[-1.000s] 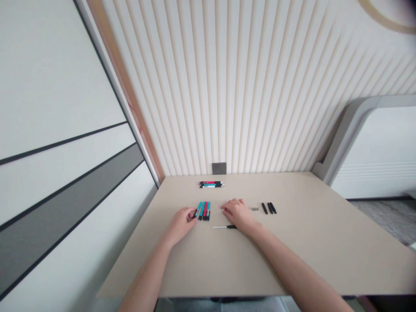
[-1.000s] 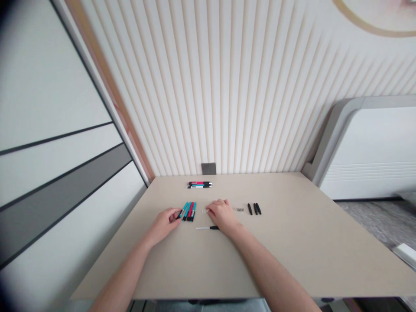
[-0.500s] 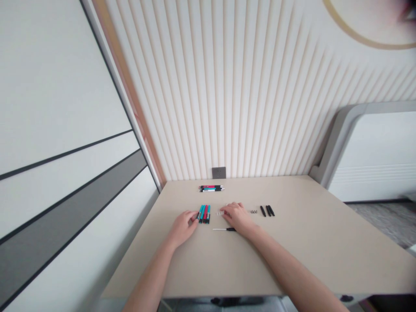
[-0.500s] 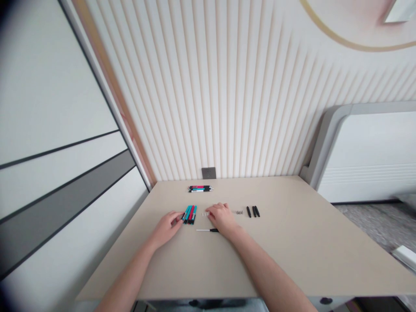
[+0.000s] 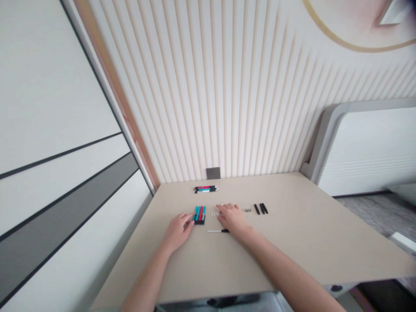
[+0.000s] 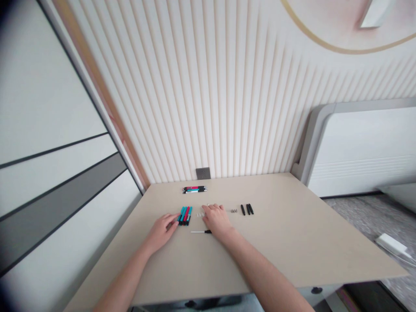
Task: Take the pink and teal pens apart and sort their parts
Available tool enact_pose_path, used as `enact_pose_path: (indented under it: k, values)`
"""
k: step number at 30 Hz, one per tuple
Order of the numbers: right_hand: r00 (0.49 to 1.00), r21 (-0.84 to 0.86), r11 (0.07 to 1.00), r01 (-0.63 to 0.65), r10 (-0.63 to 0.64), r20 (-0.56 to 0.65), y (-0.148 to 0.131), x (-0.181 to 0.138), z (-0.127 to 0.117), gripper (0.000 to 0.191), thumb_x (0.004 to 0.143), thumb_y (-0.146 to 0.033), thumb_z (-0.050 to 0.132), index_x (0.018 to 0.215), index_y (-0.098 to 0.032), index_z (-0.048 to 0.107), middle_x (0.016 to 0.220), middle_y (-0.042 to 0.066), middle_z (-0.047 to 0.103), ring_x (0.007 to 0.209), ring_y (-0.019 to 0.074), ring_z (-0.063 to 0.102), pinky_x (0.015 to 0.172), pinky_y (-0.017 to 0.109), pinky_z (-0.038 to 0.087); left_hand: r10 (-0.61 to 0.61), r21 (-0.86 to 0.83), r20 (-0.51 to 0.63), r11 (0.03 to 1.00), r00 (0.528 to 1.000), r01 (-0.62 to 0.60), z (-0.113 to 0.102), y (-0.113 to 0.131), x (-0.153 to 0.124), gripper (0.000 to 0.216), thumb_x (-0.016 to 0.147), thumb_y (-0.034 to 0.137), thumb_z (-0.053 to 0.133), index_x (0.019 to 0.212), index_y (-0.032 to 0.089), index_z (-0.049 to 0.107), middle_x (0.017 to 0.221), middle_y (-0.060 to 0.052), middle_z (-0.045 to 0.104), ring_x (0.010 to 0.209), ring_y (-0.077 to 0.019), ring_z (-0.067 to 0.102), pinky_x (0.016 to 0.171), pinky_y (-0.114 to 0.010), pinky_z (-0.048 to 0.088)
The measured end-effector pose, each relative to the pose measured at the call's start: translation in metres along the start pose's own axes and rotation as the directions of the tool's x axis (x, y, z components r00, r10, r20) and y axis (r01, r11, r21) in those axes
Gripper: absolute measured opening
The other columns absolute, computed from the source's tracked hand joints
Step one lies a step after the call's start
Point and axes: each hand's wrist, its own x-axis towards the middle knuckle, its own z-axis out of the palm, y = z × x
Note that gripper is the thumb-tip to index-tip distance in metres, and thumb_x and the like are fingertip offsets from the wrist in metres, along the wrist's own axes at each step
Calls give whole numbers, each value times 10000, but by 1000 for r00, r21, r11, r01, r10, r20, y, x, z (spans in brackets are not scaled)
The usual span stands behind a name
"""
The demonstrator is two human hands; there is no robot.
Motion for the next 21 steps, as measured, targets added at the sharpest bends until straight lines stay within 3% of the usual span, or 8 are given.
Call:
enact_pose_path:
  k: [5,21]
  values:
    - [1000,22,999,25,-25,-15,3,-1,2,299,907,-252,557,1202,-253,601,1053,65,696,1029,232,576,871,329,334,-31,7,-5,999,999,31,0,1,-1,338,906,287,515,1206,195,641,959,-88,647,883,-224,599,838,-324,453]
    - [999,35,999,37,-36,-20,7,4,4,187,948,-305,533,1019,-253,699,1019,43,699,1016,204,559,865,332,307,30,43,29,999,999,-31,0,-1,-2,341,897,308,567,1213,188,614,958,-70,623,901,-212,594,835,-309,451]
